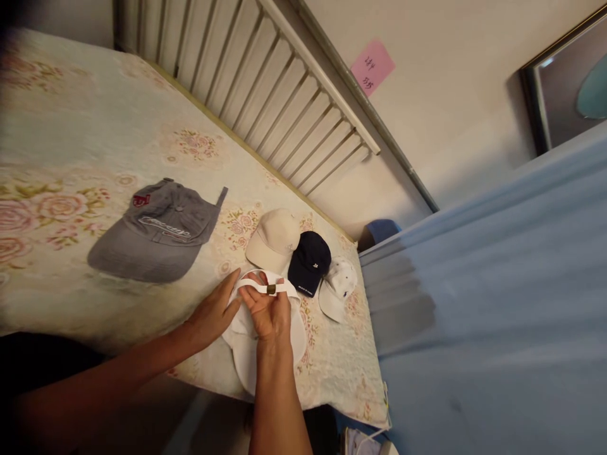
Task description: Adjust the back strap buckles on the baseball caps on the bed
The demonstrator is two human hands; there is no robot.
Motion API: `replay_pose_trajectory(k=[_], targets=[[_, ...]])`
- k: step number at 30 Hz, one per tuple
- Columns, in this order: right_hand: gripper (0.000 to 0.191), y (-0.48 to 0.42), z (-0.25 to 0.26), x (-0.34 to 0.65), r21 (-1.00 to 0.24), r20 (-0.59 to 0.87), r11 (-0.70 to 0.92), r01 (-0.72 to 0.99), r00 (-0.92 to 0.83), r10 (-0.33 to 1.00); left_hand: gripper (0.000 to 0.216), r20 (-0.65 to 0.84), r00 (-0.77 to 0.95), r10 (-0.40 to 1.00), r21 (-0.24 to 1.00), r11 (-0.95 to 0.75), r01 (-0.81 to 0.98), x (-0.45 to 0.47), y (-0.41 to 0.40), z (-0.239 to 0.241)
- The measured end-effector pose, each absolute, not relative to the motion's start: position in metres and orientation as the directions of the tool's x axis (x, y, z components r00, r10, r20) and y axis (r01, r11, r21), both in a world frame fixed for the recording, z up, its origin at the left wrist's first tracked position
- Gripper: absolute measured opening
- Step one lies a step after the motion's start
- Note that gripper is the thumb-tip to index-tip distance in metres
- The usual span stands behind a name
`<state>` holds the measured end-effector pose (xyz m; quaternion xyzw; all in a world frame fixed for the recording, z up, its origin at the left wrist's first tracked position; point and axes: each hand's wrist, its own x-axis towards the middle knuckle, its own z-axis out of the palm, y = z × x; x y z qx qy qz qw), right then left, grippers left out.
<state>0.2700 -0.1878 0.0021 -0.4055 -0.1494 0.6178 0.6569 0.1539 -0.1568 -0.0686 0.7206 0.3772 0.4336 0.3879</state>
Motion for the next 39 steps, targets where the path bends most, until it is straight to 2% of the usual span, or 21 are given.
replay_pose_trajectory(k=[4, 12, 20, 28, 32, 34, 36, 37, 39], targets=[[0.040, -0.189, 0.003, 0.269, -0.745, -0.275, -0.062, -0.664, 0.222, 0.935, 0.059, 0.378, 0.328, 0.866, 0.842, -0.468, 0.266, 0.155, -0.156, -0.071], [0.027, -0.197, 0.003, 0.274, -0.751, -0.279, 0.018, -0.660, 0.341, 0.898, 0.062, 0.297, 0.377, 0.877, 0.837, -0.429, 0.340, 0.154, -0.159, -0.063], [0.017, -0.208, 0.013, 0.272, -0.830, -0.310, 0.076, -0.553, 0.569, 0.761, 0.062, 0.267, 0.365, 0.892, 0.899, -0.367, 0.240, 0.152, -0.158, -0.059], [0.020, -0.217, 0.020, 0.271, -0.822, -0.334, 0.074, -0.565, 0.582, 0.741, 0.062, 0.314, 0.366, 0.876, 0.868, -0.421, 0.262, 0.148, -0.161, -0.054], [0.018, -0.212, 0.019, 0.273, -0.785, -0.373, 0.070, -0.615, 0.561, 0.739, 0.061, 0.415, 0.237, 0.878, 0.844, -0.469, 0.259, 0.137, -0.167, -0.041], [0.016, -0.208, 0.018, 0.274, -0.773, -0.382, 0.066, -0.631, 0.546, 0.745, 0.051, 0.427, 0.179, 0.886, 0.863, -0.459, 0.210, 0.128, -0.178, -0.030], [0.016, -0.206, 0.017, 0.275, -0.764, -0.386, 0.061, -0.642, 0.531, 0.755, 0.036, 0.354, 0.202, 0.913, 0.921, -0.378, 0.090, 0.120, -0.196, -0.020], [0.016, -0.205, 0.016, 0.275, -0.762, -0.384, 0.058, -0.645, 0.522, 0.761, 0.030, 0.271, 0.257, 0.928, 0.959, -0.282, 0.007, 0.118, -0.207, -0.016], [0.016, -0.203, 0.014, 0.276, -0.762, -0.377, 0.049, -0.646, 0.504, 0.777, 0.032, 0.008, 0.416, 0.910, 0.984, 0.068, -0.167, 0.118, -0.225, -0.013]])
